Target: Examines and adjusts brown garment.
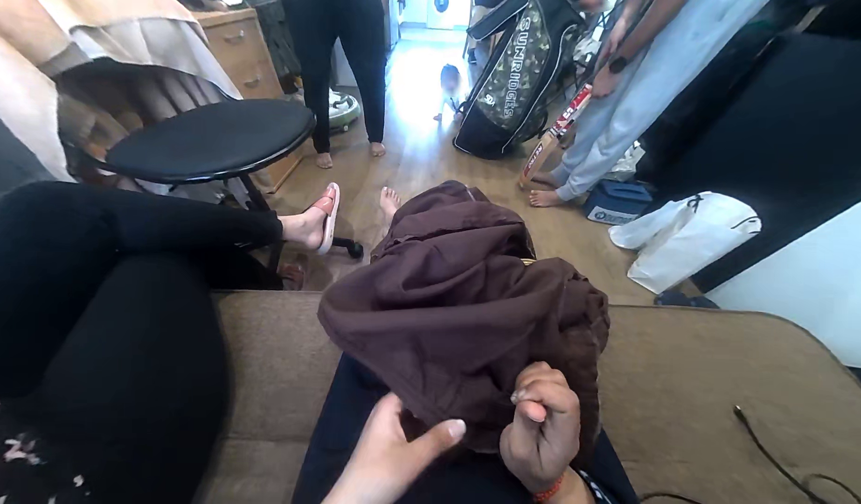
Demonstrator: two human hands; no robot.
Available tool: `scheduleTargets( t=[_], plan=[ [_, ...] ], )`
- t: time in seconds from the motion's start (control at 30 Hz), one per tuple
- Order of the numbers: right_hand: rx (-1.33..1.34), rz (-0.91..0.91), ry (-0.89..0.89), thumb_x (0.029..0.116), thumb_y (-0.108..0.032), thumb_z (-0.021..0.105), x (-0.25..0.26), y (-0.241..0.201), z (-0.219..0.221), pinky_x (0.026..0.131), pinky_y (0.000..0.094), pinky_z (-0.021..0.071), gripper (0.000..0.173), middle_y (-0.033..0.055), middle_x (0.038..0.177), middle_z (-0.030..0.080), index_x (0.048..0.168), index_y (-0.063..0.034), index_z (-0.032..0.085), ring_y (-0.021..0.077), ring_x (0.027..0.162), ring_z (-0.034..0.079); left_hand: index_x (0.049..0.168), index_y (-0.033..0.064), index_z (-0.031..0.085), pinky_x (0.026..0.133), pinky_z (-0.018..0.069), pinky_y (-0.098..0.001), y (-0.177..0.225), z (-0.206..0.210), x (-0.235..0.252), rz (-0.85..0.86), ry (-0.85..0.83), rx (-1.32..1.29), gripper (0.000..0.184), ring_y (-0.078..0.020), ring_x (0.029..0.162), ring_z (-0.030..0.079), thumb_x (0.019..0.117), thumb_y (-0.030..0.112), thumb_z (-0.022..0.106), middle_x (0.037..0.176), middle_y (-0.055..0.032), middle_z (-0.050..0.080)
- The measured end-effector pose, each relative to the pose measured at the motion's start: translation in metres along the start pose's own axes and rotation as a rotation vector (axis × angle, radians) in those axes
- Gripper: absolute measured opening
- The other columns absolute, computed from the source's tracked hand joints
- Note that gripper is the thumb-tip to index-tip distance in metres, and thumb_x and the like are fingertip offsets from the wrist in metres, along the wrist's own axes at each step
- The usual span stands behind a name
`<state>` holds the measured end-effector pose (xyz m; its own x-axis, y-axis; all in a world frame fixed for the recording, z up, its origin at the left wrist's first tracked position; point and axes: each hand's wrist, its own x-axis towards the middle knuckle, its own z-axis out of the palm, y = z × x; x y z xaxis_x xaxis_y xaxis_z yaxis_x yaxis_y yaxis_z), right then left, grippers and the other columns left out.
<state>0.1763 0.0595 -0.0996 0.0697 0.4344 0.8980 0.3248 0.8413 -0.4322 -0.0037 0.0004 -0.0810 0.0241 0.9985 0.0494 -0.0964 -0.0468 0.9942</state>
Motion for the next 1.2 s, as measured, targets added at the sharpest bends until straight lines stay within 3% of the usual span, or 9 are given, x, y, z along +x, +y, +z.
scheduleTargets(
  t=[0.13, 0.23, 0.27, 0.4, 0.47, 0.63, 0.8, 1.03, 1.2],
  plan=[
    [-0.001, -0.001, -0.009, 0.1109, -0.032, 0.041, 0.001, 0.001, 0.001, 0.080, 0.0115, 0.0471, 0.019, -0.0075, 0.089, 0.054, 0.101, -0.0193, 0.052, -0.0038, 0.085, 0.057, 0.118, 0.0008, 0.065, 0.091, 0.0584, -0.0231, -0.011, 0.006, 0.012, 0.083, 0.148, 0.333, 0.057, -0.0007, 0.098, 0.070, 0.0789, 0.037, 0.086, 0.103, 0.0012, 0.075],
    [-0.003, 0.002, -0.004, 0.1110, -0.032, 0.041, 0.001, 0.002, 0.000, 0.080, 0.0122, 0.0477, 0.020, -0.0071, 0.089, 0.054, 0.101, -0.0191, 0.052, -0.0036, 0.084, 0.057, 0.095, 0.0082, 0.064, 0.056, 0.0607, -0.0233, -0.012, 0.009, 0.013, 0.052, 0.191, 0.254, 0.033, -0.0041, 0.059, 0.067, 0.0798, 0.029, 0.085, 0.073, 0.0057, 0.068],
    [-0.006, 0.003, -0.002, 0.1110, -0.033, 0.041, 0.000, 0.001, -0.001, 0.081, 0.0124, 0.0476, 0.020, -0.0072, 0.089, 0.054, 0.101, -0.0191, 0.052, -0.0035, 0.084, 0.057, 0.087, 0.0097, 0.066, 0.054, 0.0619, -0.0256, -0.013, 0.008, 0.011, 0.063, 0.168, 0.226, 0.026, -0.0064, 0.056, 0.068, 0.0818, 0.027, 0.083, 0.069, 0.0052, 0.069],
    [-0.007, 0.002, -0.002, 0.1109, -0.032, 0.041, 0.000, 0.001, -0.001, 0.080, 0.0123, 0.0478, 0.020, -0.0068, 0.088, 0.054, 0.100, -0.0187, 0.052, -0.0032, 0.084, 0.057, 0.112, 0.0050, 0.073, 0.095, 0.0578, -0.0308, -0.013, 0.004, 0.006, 0.191, -0.121, 0.424, 0.048, -0.0055, 0.103, 0.070, 0.0870, 0.046, 0.079, 0.106, -0.0024, 0.076],
    [-0.009, 0.004, -0.002, 0.1110, -0.032, 0.040, 0.001, 0.001, 0.000, 0.080, 0.0119, 0.0477, 0.021, -0.0068, 0.088, 0.054, 0.100, -0.0186, 0.052, -0.0036, 0.084, 0.057, 0.115, 0.0046, 0.073, 0.101, 0.0538, -0.0345, -0.008, 0.009, 0.011, 0.226, -0.235, 0.455, 0.053, -0.0073, 0.111, 0.068, 0.0876, 0.050, 0.077, 0.111, -0.0051, 0.075],
    [-0.004, 0.022, 0.016, 0.1111, -0.033, 0.040, 0.001, 0.002, 0.000, 0.080, 0.0114, 0.0470, 0.021, -0.0078, 0.088, 0.054, 0.101, -0.0193, 0.053, -0.0042, 0.084, 0.057, 0.109, 0.0072, 0.072, 0.091, 0.0608, -0.0284, -0.015, 0.023, 0.022, 0.176, -0.055, 0.262, 0.033, -0.0032, 0.097, 0.072, 0.0882, 0.032, 0.080, 0.101, 0.0028, 0.077],
    [-0.003, 0.020, 0.005, 0.1107, -0.032, 0.041, -0.001, 0.003, 0.000, 0.079, 0.0118, 0.0475, 0.020, -0.0069, 0.087, 0.054, 0.101, -0.0187, 0.052, -0.0034, 0.084, 0.057, 0.094, 0.0082, 0.073, 0.052, 0.0606, -0.0244, -0.007, 0.005, 0.026, 0.058, 0.022, 0.135, 0.016, -0.0073, 0.056, 0.069, 0.0870, 0.021, 0.081, 0.073, 0.0036, 0.074],
    [-0.010, 0.024, -0.003, 0.1108, -0.033, 0.041, -0.004, 0.006, 0.000, 0.080, 0.0129, 0.0472, 0.022, -0.0061, 0.086, 0.054, 0.099, -0.0180, 0.052, -0.0023, 0.083, 0.057, 0.086, 0.0123, 0.074, 0.050, 0.0572, -0.0194, 0.010, -0.040, 0.038, 0.121, 0.185, 0.121, 0.003, -0.0026, 0.053, 0.066, 0.0882, 0.012, 0.074, 0.067, 0.0067, 0.072],
    [-0.035, 0.025, -0.028, 0.1111, -0.035, 0.040, -0.004, 0.005, 0.001, 0.080, 0.0133, 0.0475, 0.025, -0.0055, 0.086, 0.054, 0.098, -0.0177, 0.052, -0.0018, 0.083, 0.057, 0.080, 0.0141, 0.075, 0.051, 0.0565, -0.0180, 0.026, -0.070, 0.047, 0.157, 0.241, 0.119, 0.012, -0.0026, 0.052, 0.065, 0.0866, 0.005, 0.070, 0.063, 0.0050, 0.071]
  ],
)
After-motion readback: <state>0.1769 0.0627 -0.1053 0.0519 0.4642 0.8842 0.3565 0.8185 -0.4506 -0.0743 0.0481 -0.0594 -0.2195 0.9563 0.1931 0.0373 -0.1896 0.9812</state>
